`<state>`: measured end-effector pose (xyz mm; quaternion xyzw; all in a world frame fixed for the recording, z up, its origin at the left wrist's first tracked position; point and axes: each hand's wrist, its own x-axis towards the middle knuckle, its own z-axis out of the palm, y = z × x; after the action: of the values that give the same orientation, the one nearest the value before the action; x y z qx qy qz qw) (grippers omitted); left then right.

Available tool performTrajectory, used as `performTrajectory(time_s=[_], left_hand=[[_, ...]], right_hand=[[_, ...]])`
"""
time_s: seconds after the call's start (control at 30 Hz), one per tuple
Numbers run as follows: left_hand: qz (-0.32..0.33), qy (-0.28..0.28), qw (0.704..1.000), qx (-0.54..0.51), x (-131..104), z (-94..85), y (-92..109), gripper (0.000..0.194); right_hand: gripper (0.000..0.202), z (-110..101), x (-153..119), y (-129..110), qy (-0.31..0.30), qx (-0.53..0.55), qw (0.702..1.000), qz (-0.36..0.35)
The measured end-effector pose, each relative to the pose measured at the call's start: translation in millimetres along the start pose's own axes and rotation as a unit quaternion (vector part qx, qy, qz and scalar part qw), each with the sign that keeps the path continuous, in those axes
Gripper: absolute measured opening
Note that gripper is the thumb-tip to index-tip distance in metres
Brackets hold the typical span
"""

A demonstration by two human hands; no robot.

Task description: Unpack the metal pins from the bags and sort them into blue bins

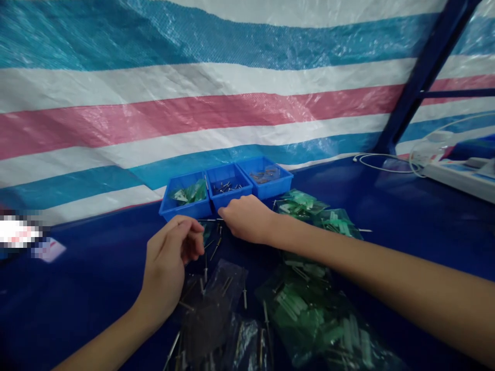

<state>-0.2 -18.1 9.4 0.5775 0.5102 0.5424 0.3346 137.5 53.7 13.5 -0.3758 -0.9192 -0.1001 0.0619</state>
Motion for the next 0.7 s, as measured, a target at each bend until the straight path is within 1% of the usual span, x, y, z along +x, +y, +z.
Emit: performTrajectory(time_s=[0.13,0.2,0.23,0.3,0.37,0.4,0.47,0.53,0.6,0.7], left_hand=[[0.011,-0.01,0.999,0.04,1.7,0.0,-2.5,0.025],[0.023,0.0,0.997,0.072,2.3,0.3,-4.3,0.022],[0.032,0.005,0.996,0.088,2.2,0.6,-5.2,0.018],[0.055,0.001,0.992,0.11,1.1,1.3,-6.5,0.013],[0.083,-0.031,0.988,0.123,-0.6,1.8,-6.6,0.016],[0.099,-0.056,0.985,0.129,-1.5,2.0,-6.2,0.017],[0.136,-0.103,0.975,0.145,-2.8,2.0,-4.9,0.015],[0.162,-0.124,0.965,0.164,-3.4,1.5,-3.5,0.01],[0.169,-0.125,0.961,0.177,-3.3,1.0,-2.8,0.009],[0.16,-0.115,0.962,0.188,-2.6,1.2,-2.6,0.007]], right_hand=[[0.017,-6.5,-7.1,-0.9,-0.008,0.001,1.0,-0.002],[0.02,-9.4,-15.4,-2.0,0.012,0.015,1.0,0.008],[0.023,-10.6,-21.1,-2.8,0.028,0.026,0.999,0.01],[0.024,-12.2,-34.8,-5.0,0.1,0.073,0.992,-0.002],[0.023,-12.6,-48.9,-7.6,0.16,0.085,0.982,-0.046],[0.023,-12.5,-55.2,-9.0,0.175,0.08,0.979,-0.064],[0.025,-11.7,-64.5,-11.5,0.183,0.073,0.976,-0.091],[0.025,-10.2,-69.2,-12.9,0.177,0.081,0.976,-0.099],[0.024,-8.1,-70.3,-12.9,0.183,0.101,0.974,-0.093],[0.023,-3.8,-69.1,-10.5,0.204,0.135,0.967,-0.072]])
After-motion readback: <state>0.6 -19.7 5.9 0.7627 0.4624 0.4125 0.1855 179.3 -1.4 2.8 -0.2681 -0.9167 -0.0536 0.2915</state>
